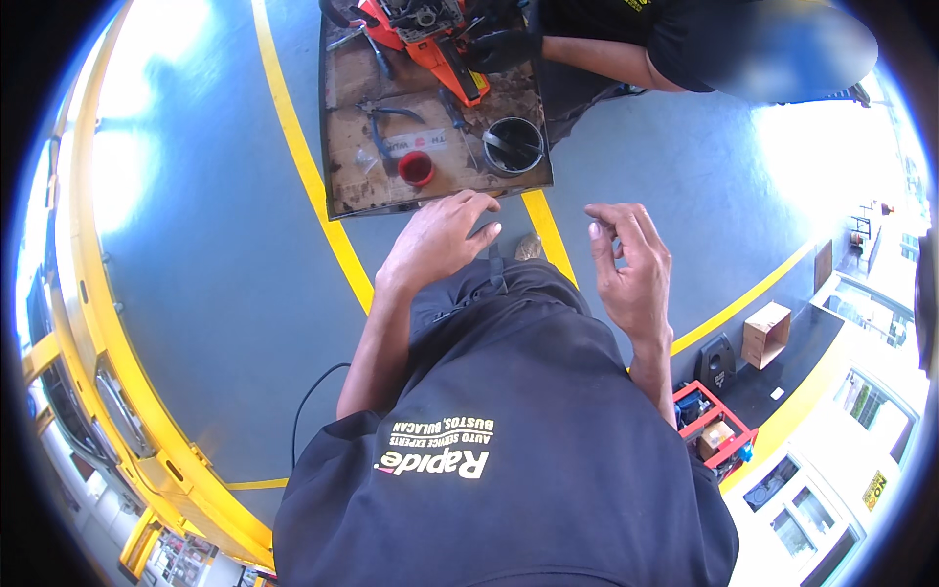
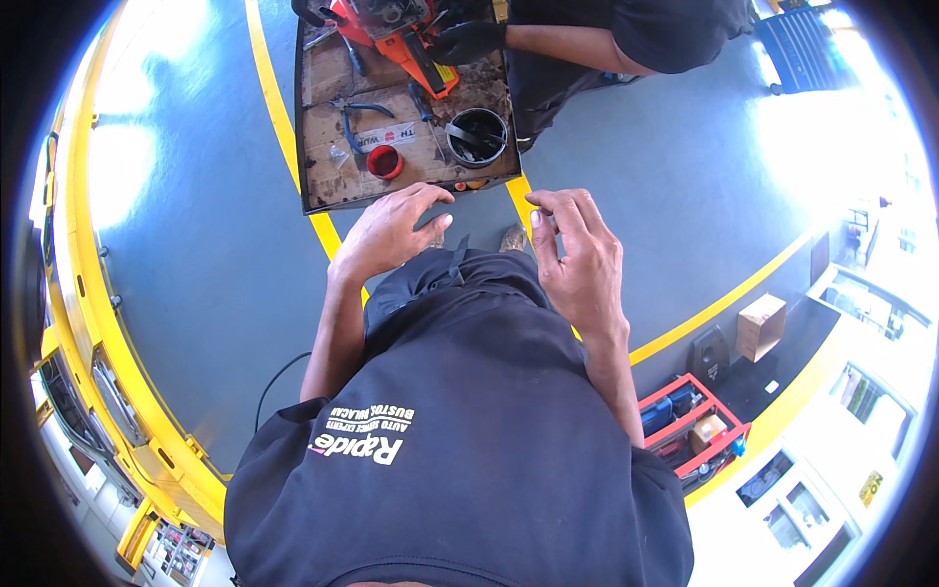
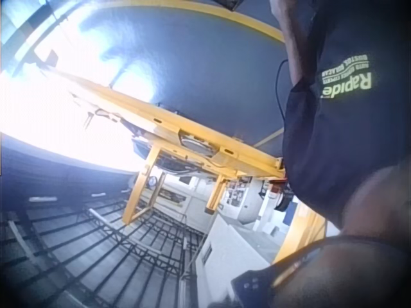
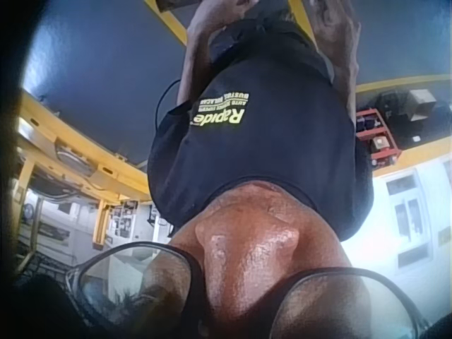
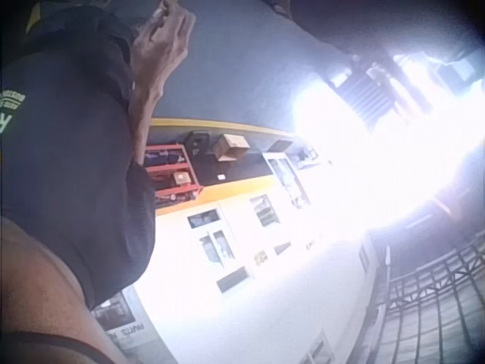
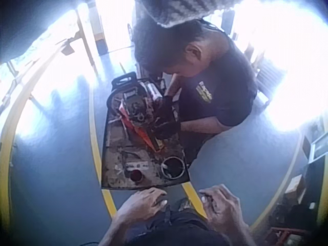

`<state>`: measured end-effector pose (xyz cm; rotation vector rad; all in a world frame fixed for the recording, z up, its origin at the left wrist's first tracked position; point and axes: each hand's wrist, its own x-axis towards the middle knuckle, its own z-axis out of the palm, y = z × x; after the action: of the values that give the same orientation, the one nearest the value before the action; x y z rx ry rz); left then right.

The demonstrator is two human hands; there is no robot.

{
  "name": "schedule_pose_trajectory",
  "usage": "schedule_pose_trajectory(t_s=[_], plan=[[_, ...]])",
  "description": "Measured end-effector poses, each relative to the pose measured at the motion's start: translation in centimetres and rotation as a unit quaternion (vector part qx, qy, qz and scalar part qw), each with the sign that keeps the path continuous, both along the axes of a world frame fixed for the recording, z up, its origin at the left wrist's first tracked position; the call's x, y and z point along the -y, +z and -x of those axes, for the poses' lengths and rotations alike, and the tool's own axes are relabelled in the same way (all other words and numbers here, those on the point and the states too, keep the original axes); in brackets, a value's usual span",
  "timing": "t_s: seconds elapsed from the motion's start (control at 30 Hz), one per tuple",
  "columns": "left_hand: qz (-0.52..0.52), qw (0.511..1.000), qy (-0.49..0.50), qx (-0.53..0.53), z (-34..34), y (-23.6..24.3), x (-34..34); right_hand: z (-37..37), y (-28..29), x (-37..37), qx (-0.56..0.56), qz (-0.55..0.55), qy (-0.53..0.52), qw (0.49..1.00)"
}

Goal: The person works on a car engine, first applying grease to a component and then inspecting the engine bay. They handle a black plastic cover and use a zip tie to secure a cable within the engine compartment.

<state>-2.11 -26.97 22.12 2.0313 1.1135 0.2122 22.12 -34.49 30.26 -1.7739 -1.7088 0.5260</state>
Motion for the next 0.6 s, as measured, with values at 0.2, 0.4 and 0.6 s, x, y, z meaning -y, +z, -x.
schedule_pose_trajectory(t_s=[0.2,0.4,0.6], plan=[[0.003,1.0,-0.006,-0.014,0.31,-0.26,-0.02,-0.01,0.24,-0.05,-0.005,0.015,0.001,1.0],[0.006,1.0,-0.007,-0.018,0.05,-0.15,-0.13,-0.31,0.16,-0.07,-0.001,0.008,0.003,1.0],[0.007,1.0,-0.01,-0.019,-0.29,-0.02,-0.25,-0.08,0.08,-0.39,0.0,0.001,0.012,1.0]])
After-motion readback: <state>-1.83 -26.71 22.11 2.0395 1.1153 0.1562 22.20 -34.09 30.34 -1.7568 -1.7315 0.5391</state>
